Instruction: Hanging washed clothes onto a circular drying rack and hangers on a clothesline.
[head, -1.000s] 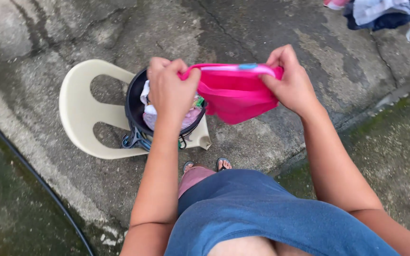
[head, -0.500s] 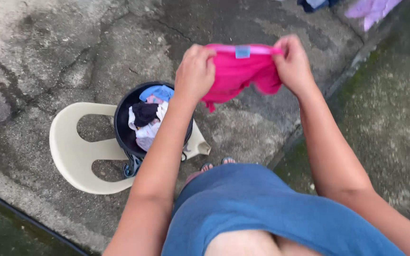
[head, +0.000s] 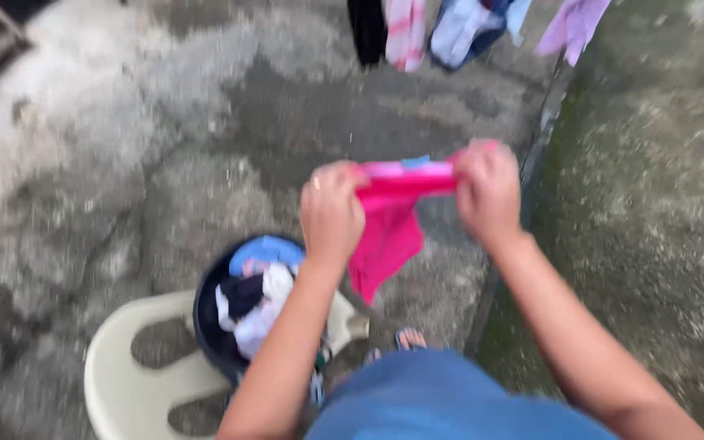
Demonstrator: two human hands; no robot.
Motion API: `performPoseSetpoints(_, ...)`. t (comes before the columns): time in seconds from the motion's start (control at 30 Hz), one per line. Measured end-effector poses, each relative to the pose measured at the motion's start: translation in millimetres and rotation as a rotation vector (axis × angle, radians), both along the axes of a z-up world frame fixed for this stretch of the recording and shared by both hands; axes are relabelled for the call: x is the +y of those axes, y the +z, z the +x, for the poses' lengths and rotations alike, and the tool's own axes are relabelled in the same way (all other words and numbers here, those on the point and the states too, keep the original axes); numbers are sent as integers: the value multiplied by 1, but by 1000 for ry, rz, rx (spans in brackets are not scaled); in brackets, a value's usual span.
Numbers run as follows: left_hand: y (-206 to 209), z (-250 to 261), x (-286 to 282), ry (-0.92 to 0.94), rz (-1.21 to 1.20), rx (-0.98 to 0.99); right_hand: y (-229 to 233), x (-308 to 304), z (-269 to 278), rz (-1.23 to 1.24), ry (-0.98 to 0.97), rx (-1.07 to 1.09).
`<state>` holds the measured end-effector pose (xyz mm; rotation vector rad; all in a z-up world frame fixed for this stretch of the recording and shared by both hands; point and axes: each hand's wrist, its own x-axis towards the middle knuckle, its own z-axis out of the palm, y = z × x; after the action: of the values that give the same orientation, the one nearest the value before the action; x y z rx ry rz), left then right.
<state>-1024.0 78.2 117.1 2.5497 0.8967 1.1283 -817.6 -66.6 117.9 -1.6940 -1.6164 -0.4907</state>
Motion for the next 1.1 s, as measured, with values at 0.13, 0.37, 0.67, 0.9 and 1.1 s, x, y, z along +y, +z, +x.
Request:
performPoseSetpoints(0.13, -98, -6, 2, -193, -164, 73, -97, -20, 13, -494, -91, 94)
performPoseSetpoints(0.37, -61, 75, 40, -432, -453, -144, -51, 25, 61, -112, -135, 826)
performPoseSetpoints(0.67, 27, 242, 51, -617, -504, -182, 21, 41, 201, 275, 47, 1240)
performPoseSetpoints(0.9, 36, 433, 72, -655, -596, -461, 58, 99, 332, 351, 152, 1081)
performPoseSetpoints(1.1, 59, 556, 131, -683, -576, -591, 54, 193, 455, 513, 173, 1166)
